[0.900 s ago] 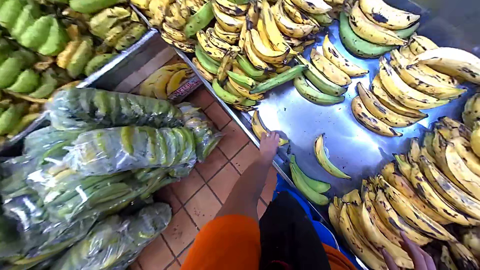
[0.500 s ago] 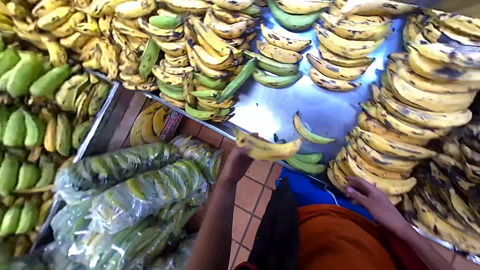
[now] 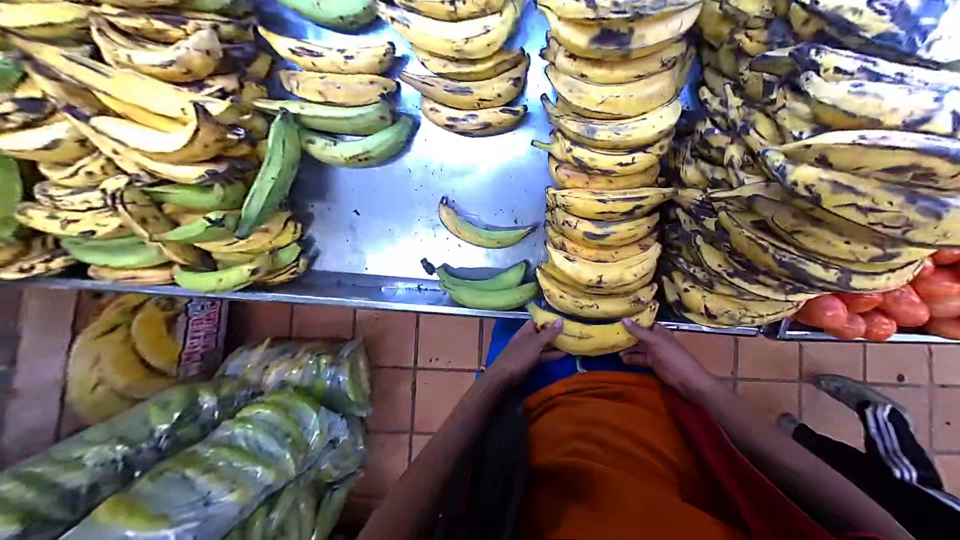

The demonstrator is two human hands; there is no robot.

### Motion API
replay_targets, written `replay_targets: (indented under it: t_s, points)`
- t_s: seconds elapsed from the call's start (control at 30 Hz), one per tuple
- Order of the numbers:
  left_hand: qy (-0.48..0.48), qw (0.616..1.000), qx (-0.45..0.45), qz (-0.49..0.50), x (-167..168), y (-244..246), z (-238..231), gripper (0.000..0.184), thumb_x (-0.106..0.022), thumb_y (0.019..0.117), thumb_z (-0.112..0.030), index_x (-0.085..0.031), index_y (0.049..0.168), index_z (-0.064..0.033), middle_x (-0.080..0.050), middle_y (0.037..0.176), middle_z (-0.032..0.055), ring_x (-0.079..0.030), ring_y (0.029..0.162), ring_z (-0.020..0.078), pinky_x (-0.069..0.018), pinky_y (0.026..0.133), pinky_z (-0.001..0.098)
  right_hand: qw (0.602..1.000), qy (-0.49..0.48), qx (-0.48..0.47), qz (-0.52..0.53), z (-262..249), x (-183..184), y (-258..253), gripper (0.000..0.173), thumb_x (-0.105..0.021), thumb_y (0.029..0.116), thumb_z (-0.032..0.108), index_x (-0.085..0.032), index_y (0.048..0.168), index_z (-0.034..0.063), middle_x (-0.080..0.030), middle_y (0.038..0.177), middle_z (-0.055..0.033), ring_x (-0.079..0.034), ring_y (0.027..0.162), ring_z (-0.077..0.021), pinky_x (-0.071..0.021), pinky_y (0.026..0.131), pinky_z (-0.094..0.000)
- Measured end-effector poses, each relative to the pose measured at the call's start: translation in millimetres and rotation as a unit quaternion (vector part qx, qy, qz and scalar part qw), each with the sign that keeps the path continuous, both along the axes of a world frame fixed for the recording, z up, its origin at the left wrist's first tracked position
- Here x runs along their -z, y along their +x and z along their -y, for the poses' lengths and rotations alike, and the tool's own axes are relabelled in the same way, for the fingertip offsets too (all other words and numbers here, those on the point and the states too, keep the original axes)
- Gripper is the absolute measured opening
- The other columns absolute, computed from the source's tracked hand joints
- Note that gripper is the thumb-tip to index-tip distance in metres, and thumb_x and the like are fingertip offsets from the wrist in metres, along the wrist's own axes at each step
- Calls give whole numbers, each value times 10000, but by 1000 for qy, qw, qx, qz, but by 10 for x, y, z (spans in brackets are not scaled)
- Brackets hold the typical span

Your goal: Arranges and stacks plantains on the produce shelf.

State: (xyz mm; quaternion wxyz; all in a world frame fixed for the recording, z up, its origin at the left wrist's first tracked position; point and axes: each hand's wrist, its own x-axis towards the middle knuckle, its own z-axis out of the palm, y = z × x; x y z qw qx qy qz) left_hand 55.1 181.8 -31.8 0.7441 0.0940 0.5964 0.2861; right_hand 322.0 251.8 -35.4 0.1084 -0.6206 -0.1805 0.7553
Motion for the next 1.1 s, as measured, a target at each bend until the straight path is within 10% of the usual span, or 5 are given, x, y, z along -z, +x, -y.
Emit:
replay_targets:
  t_s: [0.4, 0.83, 1.0, 1.1]
  points:
    - [143, 963, -33, -225, 212, 87, -170, 549, -746, 953, -292, -528, 1423, -112, -616, 1320, 189, -693, 1064, 335, -604, 894, 538, 983, 178, 30, 43, -137, 16, -53, 540, -718, 979, 236, -417, 1404, 93, -664, 1172, -201, -746, 899, -306, -645, 808, -450]
    - [54, 988, -49, -138, 36, 228, -479, 683, -695, 988, -150, -285, 1522, -30, -586, 1296, 294, -680, 1094, 399, -582, 947, 538, 980, 182, 42, 74, -392, 179, 26, 423, -559, 1073, 254, -399, 1384, 15, -705, 971, -231, -751, 749, -344, -654, 684, -479]
    - [8, 984, 22, -176, 313, 29, -236, 878, -765, 885, -536, -365, 1472, -21, -661, 1194, 251, -719, 952, 352, -610, 839, 513, 976, 149, -36, 151, -477, 92, -51, 597, -484, 1053, 548, -402, 1377, 53, -715, 841, -213, -737, 645, -338, -643, 590, -474]
    - [8, 1000, 6, 2, 623, 96, -224, 598, -738, 964, -248, -464, 1419, 30, -688, 1237, 190, -723, 1086, 269, -593, 981, 397, 962, 164, -77, 205, -519, 93, -105, 604, -516, 1022, 594, -462, 1331, 78, -675, 769, -162, -663, 541, -265, -585, 518, -414]
